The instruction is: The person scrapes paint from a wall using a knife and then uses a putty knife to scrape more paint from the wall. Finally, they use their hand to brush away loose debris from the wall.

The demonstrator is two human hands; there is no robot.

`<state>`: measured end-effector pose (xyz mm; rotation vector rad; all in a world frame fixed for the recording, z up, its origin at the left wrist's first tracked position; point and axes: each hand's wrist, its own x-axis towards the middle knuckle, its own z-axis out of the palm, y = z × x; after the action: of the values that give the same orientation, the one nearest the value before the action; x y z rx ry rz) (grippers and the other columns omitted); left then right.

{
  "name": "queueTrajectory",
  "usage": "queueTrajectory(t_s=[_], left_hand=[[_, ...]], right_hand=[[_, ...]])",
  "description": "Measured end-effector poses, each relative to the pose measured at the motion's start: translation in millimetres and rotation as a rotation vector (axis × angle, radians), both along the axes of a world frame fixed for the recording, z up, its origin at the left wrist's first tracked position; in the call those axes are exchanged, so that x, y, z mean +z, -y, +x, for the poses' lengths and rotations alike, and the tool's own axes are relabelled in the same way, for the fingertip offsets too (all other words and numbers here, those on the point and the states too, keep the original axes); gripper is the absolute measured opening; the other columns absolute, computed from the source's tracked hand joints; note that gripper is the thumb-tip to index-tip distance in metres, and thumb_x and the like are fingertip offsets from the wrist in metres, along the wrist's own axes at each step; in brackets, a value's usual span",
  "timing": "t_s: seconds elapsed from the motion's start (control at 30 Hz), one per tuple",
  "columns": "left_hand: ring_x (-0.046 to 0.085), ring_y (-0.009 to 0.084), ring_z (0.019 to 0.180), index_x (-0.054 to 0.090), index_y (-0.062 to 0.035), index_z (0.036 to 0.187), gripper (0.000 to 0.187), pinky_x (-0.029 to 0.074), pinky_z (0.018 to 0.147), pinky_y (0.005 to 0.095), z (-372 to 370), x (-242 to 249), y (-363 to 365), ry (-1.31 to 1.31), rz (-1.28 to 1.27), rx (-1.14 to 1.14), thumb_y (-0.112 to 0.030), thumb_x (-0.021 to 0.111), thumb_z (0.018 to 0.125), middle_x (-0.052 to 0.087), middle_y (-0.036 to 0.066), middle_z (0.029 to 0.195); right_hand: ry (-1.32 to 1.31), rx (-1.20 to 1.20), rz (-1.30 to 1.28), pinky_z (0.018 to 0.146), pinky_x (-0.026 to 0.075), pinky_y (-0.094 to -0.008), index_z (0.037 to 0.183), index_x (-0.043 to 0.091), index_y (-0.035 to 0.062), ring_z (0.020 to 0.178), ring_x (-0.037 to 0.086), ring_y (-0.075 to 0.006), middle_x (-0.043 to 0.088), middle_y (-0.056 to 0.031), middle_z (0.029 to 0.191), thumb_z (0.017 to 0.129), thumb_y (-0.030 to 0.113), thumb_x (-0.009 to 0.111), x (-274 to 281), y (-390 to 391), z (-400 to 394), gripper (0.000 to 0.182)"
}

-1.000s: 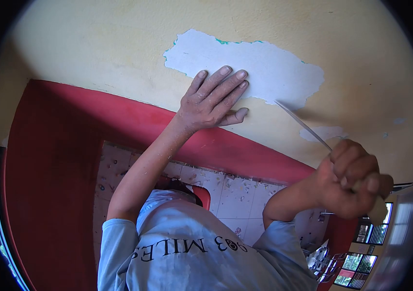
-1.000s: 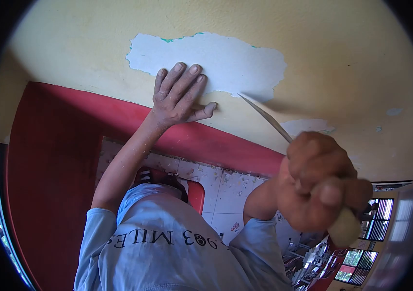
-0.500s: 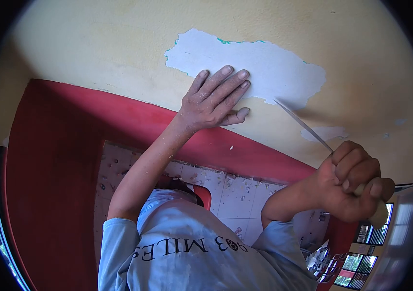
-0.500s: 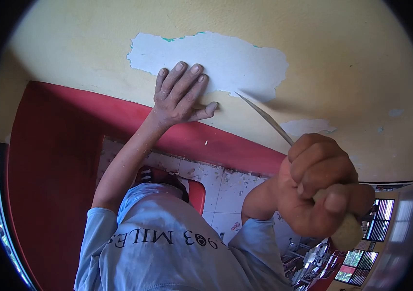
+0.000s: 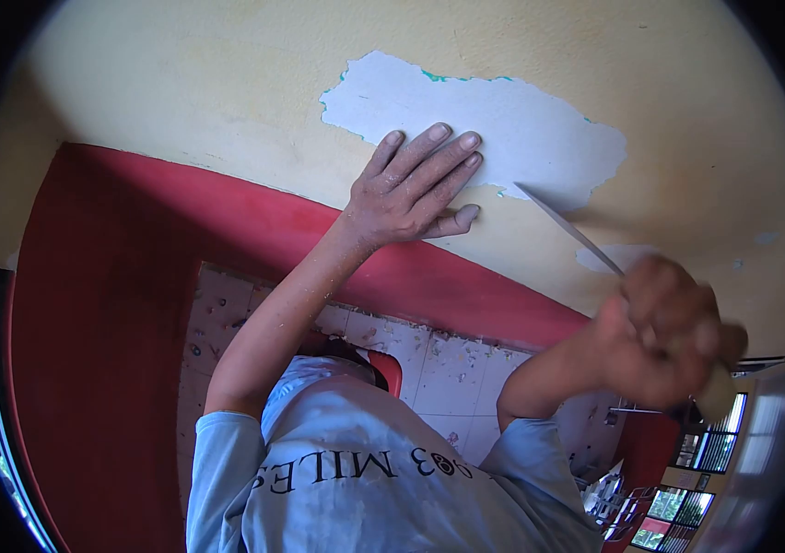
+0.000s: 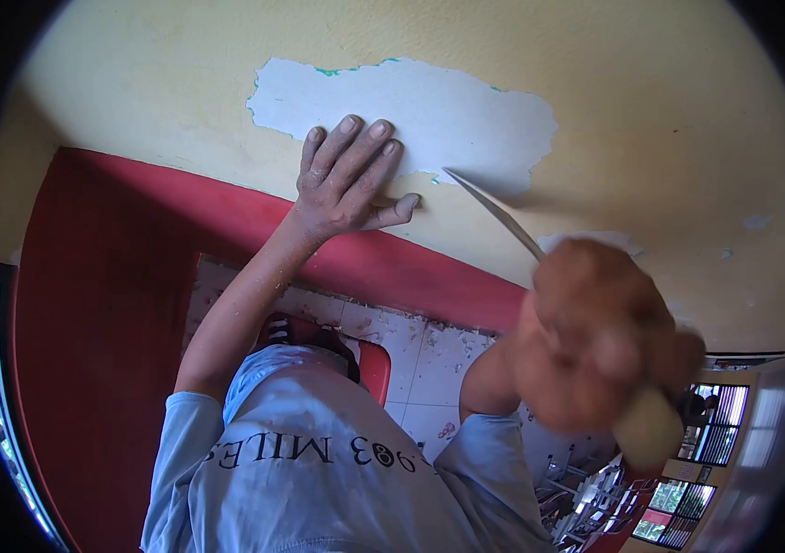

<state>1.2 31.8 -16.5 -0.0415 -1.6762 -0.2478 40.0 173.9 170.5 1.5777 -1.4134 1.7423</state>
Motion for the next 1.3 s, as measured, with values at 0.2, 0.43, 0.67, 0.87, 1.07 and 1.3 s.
queueTrajectory(t_s=[0.2,0.43,0.67,0.87,1.07,1.3], left_hand=[[0.039,0.0167,0.121,0.058,-0.0179,0.111,0.045,0.017,0.106,0.0397,-0.2,1.0,0.5,0.001,0.002,0.002,-0.049,0.049,0.080,0.049,-0.001,0.125],[0.039,0.0162,0.120,0.058,-0.0187,0.111,0.044,0.019,0.106,0.0392,0.2,2.5,0.1,-0.014,0.004,-0.004,-0.049,0.049,0.080,0.049,-0.002,0.125],[0.040,0.0161,0.120,0.058,-0.0188,0.110,0.043,0.020,0.105,0.0388,0.8,2.3,0.4,-0.003,0.003,-0.012,-0.048,0.051,0.079,0.050,-0.002,0.124],[0.040,0.0160,0.120,0.059,-0.0183,0.110,0.043,0.020,0.105,0.0386,0.0,2.5,-1.0,-0.009,0.012,-0.017,-0.047,0.050,0.079,0.050,-0.003,0.124],[0.040,0.0160,0.120,0.059,-0.0186,0.109,0.043,0.020,0.106,0.0385,-0.7,3.0,-0.3,-0.006,0.000,-0.009,-0.047,0.052,0.078,0.050,-0.003,0.124],[0.041,0.0157,0.119,0.059,-0.0190,0.109,0.041,0.019,0.106,0.0387,-1.7,2.7,0.4,-0.006,0.001,-0.004,-0.046,0.051,0.079,0.050,-0.004,0.124]], right_hand=[[-0.021,0.030,0.076,0.038,0.021,-0.0253,0.070,0.034,0.0099,0.036,0.025,-0.0083,0.036,-0.0046,0.050,0.079,0.006,0.037,-0.2,-1.1,-2.4,0.010],[0.019,0.013,0.066,0.037,0.020,-0.0242,0.067,0.034,0.0105,0.036,0.024,-0.0078,0.034,-0.0027,0.048,0.078,0.005,0.039,-0.1,6.2,5.7,0.013],[-0.023,-0.094,0.060,0.035,0.020,-0.0236,0.066,0.032,0.0107,0.034,0.021,-0.0076,0.032,-0.0020,0.046,0.075,0.003,0.042,-5.0,12.0,5.4,0.015],[0.017,-0.043,0.037,0.036,0.022,-0.0228,0.068,0.034,0.0102,0.036,0.023,-0.0073,0.032,-0.0020,0.047,0.076,0.001,0.039,-3.5,11.9,5.4,0.013],[-0.039,-0.017,0.038,0.036,0.021,-0.0233,0.071,0.036,0.0085,0.037,0.023,-0.0068,0.033,-0.0018,0.047,0.078,0.001,0.039,-11.4,14.7,2.6,0.011],[-0.019,0.069,0.053,0.036,0.021,-0.0237,0.069,0.035,0.0089,0.036,0.023,-0.0073,0.032,-0.0020,0.046,0.078,0.004,0.041,-7.0,14.2,1.4,0.012]])
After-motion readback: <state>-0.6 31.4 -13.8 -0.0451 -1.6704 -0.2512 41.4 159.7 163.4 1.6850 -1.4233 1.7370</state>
